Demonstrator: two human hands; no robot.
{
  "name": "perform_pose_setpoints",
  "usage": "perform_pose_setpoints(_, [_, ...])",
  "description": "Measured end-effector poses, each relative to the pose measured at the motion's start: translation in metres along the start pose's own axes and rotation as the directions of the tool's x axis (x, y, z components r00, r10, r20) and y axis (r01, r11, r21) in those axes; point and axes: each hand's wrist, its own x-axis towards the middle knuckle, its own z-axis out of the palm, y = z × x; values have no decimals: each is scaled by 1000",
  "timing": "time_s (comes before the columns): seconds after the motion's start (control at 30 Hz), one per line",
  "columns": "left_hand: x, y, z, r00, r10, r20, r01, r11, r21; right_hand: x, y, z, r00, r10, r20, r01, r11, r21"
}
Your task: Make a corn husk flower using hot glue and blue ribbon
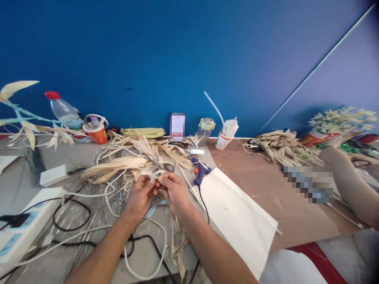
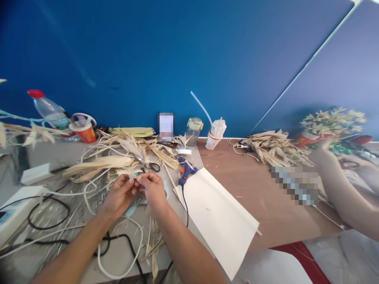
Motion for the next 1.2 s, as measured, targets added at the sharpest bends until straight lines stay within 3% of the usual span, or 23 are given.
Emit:
perform_pose_setpoints(0.13, [0,3,2,1000,-25,7,25,997,-71,0,4,1,1000,-10,-5,10,998,55])
perform_pose_setpoints(0.63, [1,1,5,998,-53,-31,45,975,-220,0,17,5,987,-138,-82,134,990,-53])
perform_pose_setpoints(0.83, [2,1,3,996,-76,-38,61,949,-308,0,27,4,974,-225,-19,225,974,-20])
perform_pose_setpoints(1.03, [1,3,0,992,-104,-71,73,935,-348,-3,30,0,956,-293,22,292,937,-190])
perform_pose_setpoints(1.2, [-1,5,-2,997,-73,0,70,957,-280,-3,26,0,964,-264,8,259,939,-225])
